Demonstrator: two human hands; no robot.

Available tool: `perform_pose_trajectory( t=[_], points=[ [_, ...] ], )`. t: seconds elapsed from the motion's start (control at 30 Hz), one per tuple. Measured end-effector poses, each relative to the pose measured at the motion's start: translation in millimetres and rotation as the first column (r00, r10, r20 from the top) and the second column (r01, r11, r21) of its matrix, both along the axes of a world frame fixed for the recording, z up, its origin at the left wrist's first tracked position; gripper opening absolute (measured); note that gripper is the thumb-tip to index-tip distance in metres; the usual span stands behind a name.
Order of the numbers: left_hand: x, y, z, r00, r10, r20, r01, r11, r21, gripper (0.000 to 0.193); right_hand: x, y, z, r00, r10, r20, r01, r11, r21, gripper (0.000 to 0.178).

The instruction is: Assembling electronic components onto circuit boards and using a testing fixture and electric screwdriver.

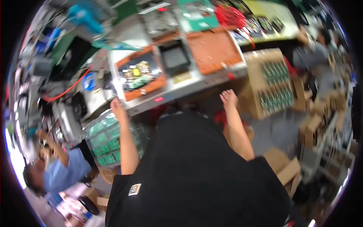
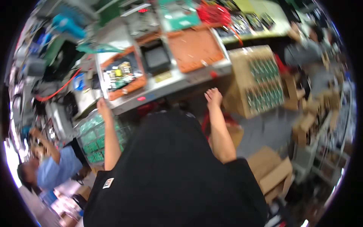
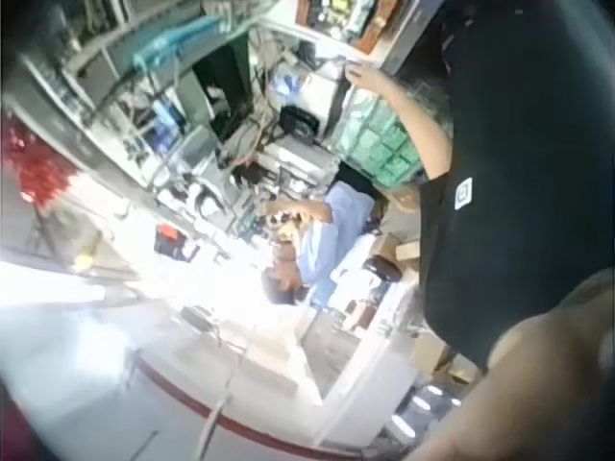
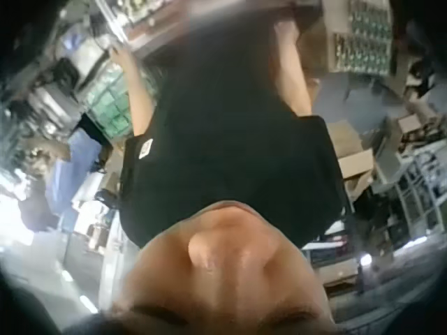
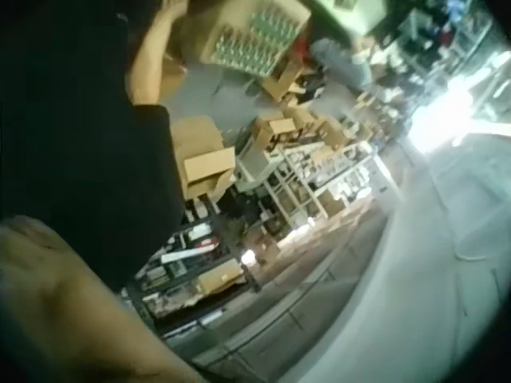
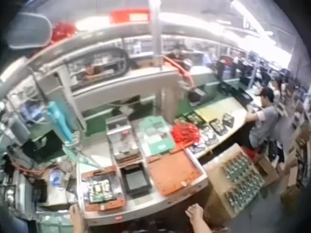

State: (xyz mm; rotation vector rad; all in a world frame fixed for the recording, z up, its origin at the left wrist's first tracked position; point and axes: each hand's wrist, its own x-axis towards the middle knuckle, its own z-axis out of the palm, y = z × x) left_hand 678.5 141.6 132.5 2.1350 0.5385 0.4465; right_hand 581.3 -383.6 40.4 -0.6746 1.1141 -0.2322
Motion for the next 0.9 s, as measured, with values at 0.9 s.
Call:
perform_pose_trajectory(
  t=[0.9],
  points=[
    [28, -10, -12, 0.979, -0.192, -0.066, 0.151, 0.907, -0.394, 0.043, 75, 45, -57, 0.937, -0.129, 0.324, 0.110, 0.991, 0.077, 0.030]
  ],
)
